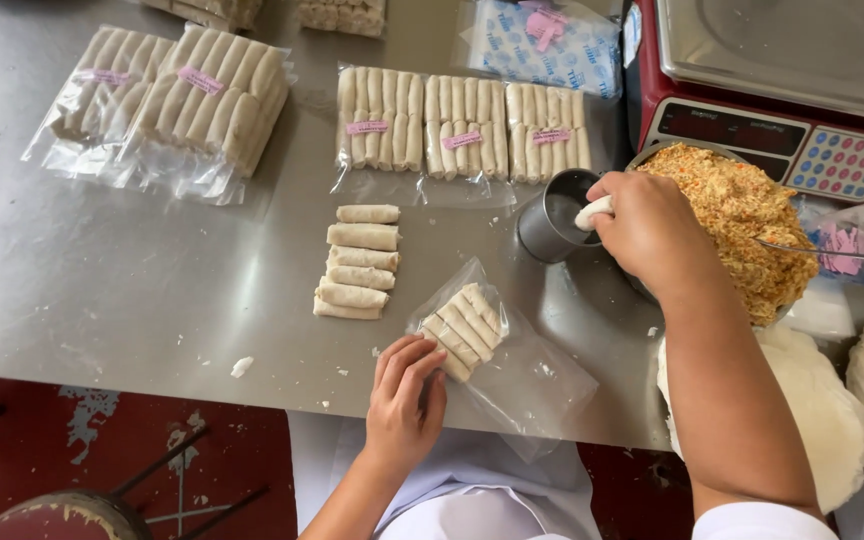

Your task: Rolling spring rolls with wrappers and filling, and packaging finished spring rolls into plastic bags.

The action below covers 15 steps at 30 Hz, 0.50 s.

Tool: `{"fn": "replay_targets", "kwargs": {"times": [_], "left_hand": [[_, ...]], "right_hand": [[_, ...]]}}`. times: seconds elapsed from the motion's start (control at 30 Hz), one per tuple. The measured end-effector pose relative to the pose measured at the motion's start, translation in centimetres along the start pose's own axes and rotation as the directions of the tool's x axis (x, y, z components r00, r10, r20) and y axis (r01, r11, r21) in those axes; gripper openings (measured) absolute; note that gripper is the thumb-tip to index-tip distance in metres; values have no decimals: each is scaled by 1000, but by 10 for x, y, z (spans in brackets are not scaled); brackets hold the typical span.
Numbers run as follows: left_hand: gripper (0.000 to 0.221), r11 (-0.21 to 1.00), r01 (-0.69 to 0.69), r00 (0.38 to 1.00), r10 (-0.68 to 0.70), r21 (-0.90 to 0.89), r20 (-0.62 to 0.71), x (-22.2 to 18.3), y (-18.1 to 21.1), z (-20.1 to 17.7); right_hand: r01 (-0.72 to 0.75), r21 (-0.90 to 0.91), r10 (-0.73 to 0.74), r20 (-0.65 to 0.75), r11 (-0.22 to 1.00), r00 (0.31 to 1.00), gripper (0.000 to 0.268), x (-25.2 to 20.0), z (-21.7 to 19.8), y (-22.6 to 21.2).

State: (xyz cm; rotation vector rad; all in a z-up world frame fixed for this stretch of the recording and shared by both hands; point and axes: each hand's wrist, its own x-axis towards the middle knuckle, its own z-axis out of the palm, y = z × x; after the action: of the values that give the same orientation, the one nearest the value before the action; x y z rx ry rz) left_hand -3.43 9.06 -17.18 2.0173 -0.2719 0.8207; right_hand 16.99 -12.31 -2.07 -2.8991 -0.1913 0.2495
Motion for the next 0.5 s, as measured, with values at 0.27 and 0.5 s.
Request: {"fn": "replay_targets", "kwargs": {"times": [0.27,0.5], "left_hand": [[13,989,-133,977,141,-59,160,10,41,24],[11,969,-214,893,144,121,427,-16,32,82]], "right_hand": [[249,791,-3,-299,559,954,24,-52,7,36],[287,927,278,-217,-243,936,44,-157,95,132]]}}
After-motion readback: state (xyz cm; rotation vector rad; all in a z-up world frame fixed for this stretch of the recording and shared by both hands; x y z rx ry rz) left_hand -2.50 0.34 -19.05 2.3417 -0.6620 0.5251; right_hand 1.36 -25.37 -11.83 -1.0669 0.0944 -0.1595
